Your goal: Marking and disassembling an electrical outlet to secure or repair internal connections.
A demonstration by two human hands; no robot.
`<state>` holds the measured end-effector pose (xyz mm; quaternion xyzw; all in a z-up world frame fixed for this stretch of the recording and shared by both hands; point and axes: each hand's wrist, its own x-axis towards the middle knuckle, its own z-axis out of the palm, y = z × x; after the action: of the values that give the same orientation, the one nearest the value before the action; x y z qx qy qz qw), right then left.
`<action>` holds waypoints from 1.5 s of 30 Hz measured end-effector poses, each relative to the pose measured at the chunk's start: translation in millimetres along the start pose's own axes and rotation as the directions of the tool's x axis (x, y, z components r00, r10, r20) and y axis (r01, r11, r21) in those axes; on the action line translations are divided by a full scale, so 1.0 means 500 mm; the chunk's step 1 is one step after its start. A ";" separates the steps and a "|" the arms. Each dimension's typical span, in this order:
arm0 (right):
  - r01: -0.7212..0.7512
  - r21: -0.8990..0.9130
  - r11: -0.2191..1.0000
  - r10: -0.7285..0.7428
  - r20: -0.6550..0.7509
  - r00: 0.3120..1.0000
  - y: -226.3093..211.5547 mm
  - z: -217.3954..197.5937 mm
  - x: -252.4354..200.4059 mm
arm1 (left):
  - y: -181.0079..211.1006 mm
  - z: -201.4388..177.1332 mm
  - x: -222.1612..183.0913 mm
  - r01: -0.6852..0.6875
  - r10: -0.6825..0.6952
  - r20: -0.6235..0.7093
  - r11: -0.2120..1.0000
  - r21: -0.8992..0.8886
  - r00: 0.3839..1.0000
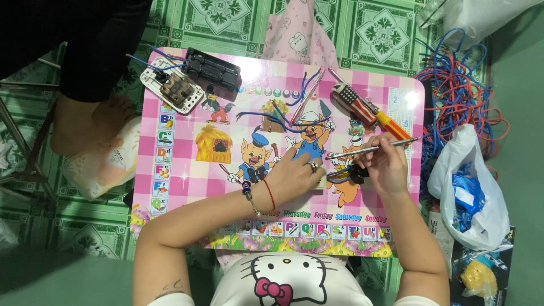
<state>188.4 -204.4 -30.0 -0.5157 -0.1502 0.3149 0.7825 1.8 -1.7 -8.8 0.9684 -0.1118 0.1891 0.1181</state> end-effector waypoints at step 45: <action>-0.014 0.009 1.000 0.013 0.049 0.999 0.000 -0.011 0.003 | -0.245 -0.056 0.015 0.440 -0.411 0.256 0.895 -0.068 0.875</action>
<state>192.7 -207.4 -32.3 -0.5051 -0.1645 0.3336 0.7788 31.3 120.5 -3.6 0.9754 0.0793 0.0353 0.2029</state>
